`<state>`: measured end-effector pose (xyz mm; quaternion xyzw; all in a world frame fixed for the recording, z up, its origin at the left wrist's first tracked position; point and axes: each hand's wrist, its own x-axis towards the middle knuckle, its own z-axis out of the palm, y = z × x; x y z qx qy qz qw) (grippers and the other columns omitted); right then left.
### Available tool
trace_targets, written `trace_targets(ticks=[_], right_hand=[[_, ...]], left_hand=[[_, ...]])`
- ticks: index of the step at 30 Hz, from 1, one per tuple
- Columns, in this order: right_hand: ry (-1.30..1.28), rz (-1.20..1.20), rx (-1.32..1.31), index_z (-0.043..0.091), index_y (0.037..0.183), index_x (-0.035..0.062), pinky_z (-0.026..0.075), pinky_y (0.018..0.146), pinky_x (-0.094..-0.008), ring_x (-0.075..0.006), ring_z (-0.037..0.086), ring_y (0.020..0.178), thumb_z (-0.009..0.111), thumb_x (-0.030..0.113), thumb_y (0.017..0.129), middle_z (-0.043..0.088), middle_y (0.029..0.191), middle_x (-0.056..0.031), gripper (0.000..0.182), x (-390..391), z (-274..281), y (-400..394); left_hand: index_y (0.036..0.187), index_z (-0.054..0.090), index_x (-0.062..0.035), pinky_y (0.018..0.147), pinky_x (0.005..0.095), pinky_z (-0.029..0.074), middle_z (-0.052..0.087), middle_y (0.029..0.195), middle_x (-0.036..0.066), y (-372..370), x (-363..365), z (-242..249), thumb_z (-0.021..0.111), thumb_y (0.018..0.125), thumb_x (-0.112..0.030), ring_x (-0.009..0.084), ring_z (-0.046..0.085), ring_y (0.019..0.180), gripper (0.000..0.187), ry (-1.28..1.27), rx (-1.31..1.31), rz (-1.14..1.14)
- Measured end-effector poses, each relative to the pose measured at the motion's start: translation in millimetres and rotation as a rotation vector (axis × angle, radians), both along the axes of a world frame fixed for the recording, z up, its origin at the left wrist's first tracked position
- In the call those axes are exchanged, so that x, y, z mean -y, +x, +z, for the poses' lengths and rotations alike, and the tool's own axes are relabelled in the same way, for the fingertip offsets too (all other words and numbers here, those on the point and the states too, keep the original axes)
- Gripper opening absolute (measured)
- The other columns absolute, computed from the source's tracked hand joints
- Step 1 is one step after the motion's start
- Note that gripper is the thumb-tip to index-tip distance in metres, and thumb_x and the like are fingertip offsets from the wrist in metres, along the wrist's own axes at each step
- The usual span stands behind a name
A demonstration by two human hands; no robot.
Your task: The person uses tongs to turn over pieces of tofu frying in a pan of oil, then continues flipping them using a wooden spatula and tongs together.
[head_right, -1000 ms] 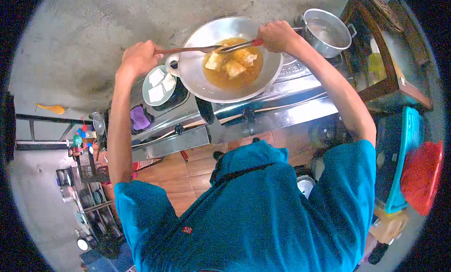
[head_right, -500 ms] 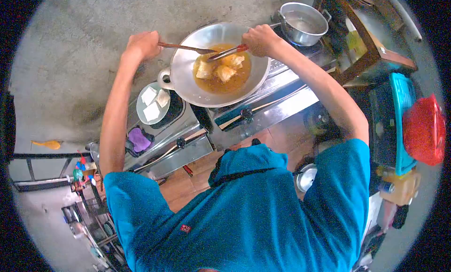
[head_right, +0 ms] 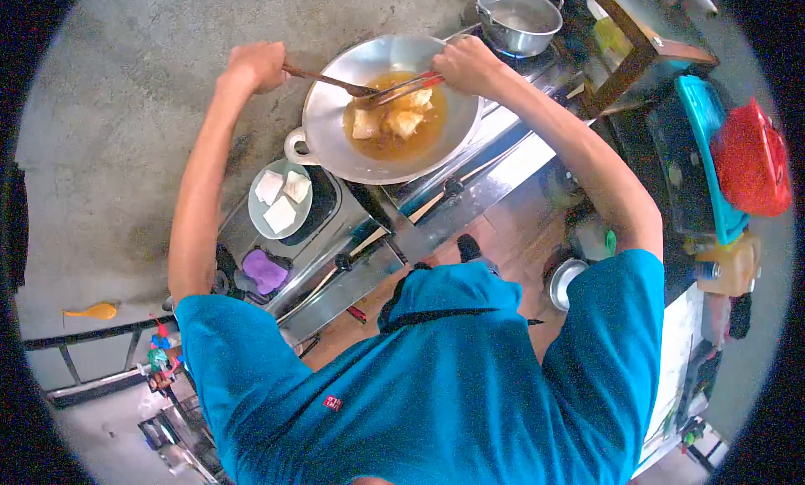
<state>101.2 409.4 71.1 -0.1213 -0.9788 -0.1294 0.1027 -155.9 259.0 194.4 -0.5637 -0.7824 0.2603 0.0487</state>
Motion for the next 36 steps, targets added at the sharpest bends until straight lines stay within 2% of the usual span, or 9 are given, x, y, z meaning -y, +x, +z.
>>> trace_targets(ticks=[8, 10, 14, 17, 19, 22, 31, 35, 36], right_hand=[[-0.004, -0.062, -0.002, 0.069, 0.074, 0.0104, 0.053, 0.059, -0.0410, -0.0300, 0.067, 0.069, 0.065, 0.016, 0.072, 0.066, 0.069, -0.0134, 0.007, 6, 0, 2], [-0.039, -0.086, -0.027, 0.069, 0.077, 0.0113, 0.054, 0.059, -0.0417, -0.0309, 0.067, 0.068, 0.068, 0.018, 0.072, 0.066, 0.069, -0.0134, 0.008, 11, 4, 4], [-0.097, -0.079, -0.042, 0.069, 0.081, 0.0104, 0.054, 0.062, -0.0424, -0.0310, 0.067, 0.071, 0.068, 0.021, 0.075, 0.066, 0.072, -0.0140, 0.012, 17, 14, 13], [-0.134, -0.188, 0.063, 0.068, 0.087, 0.0091, 0.054, 0.066, -0.0431, -0.0315, 0.067, 0.075, 0.067, 0.021, 0.077, 0.067, 0.074, -0.0146, 0.015, 18, 17, 18], [-0.156, -0.147, -0.033, 0.068, 0.109, 0.0168, 0.051, 0.065, -0.0421, -0.0311, 0.066, 0.072, 0.068, 0.017, 0.078, 0.068, 0.078, -0.0131, 0.031, 16, 17, 24], [-0.199, -0.245, -0.022, 0.068, 0.108, 0.0153, 0.051, 0.065, -0.0425, -0.0322, 0.065, 0.072, 0.068, 0.017, 0.078, 0.068, 0.078, -0.0132, 0.030, 16, 21, 32], [-0.264, -0.308, -0.083, 0.068, 0.108, 0.0134, 0.051, 0.070, -0.0433, -0.0335, 0.064, 0.076, 0.068, 0.019, 0.079, 0.068, 0.084, -0.0156, 0.030, 43, 36, 72], [-0.257, -0.384, -0.063, 0.068, 0.108, 0.0129, 0.051, 0.071, -0.0438, -0.0338, 0.064, 0.078, 0.068, 0.019, 0.078, 0.068, 0.086, -0.0154, 0.030, 51, 38, 77], [-0.249, -0.381, -0.072, 0.068, 0.108, 0.0153, 0.052, 0.072, -0.0432, -0.0332, 0.065, 0.078, 0.066, 0.022, 0.080, 0.069, 0.084, -0.0137, 0.030, 51, 37, 79]], left_hand=[[0.097, 0.070, -0.0073, 0.080, 0.0396, 0.053, 0.070, 0.095, 0.014, -18, 8, 7, 0.062, 0.077, -0.017, 0.0276, 0.067, 0.095, 0.024, 0.025, 0.002, -0.051], [0.100, 0.070, -0.0129, 0.081, 0.0432, 0.051, 0.068, 0.098, 0.015, -26, 11, 7, 0.066, 0.081, -0.031, 0.0318, 0.065, 0.096, 0.026, 0.019, 0.052, -0.015], [0.101, 0.071, -0.0156, 0.082, 0.0425, 0.051, 0.069, 0.098, 0.014, -30, 24, 14, 0.065, 0.082, -0.031, 0.0316, 0.065, 0.096, 0.025, 0.051, 0.063, -0.002], [0.104, 0.071, -0.0186, 0.083, 0.0419, 0.050, 0.069, 0.100, 0.013, -33, 32, 18, 0.065, 0.083, -0.030, 0.0312, 0.064, 0.096, 0.025, 0.063, 0.083, -0.008], [0.106, 0.070, -0.0203, 0.083, 0.0420, 0.050, 0.069, 0.100, 0.013, -44, 36, 21, 0.064, 0.084, -0.030, 0.0310, 0.065, 0.096, 0.025, 0.077, 0.149, -0.034], [0.102, 0.071, -0.0191, 0.082, 0.0409, 0.051, 0.070, 0.097, 0.010, -53, 36, 20, 0.063, 0.082, -0.029, 0.0275, 0.065, 0.096, 0.023, 0.127, 0.161, -0.020], [0.106, 0.070, -0.0187, 0.082, 0.0424, 0.050, 0.069, 0.097, 0.013, -33, 27, 18, 0.064, 0.084, -0.031, 0.0304, 0.065, 0.094, 0.026, 0.052, 0.119, -0.043], [0.105, 0.070, -0.0172, 0.081, 0.0421, 0.051, 0.069, 0.096, 0.014, -39, 9, 8, 0.064, 0.084, -0.030, 0.0304, 0.065, 0.094, 0.026, 0.022, 0.116, -0.033], [0.105, 0.070, -0.0175, 0.081, 0.0420, 0.051, 0.069, 0.096, 0.013, -35, 7, 7, 0.064, 0.083, -0.030, 0.0302, 0.065, 0.094, 0.026, 0.024, 0.077, -0.037]])
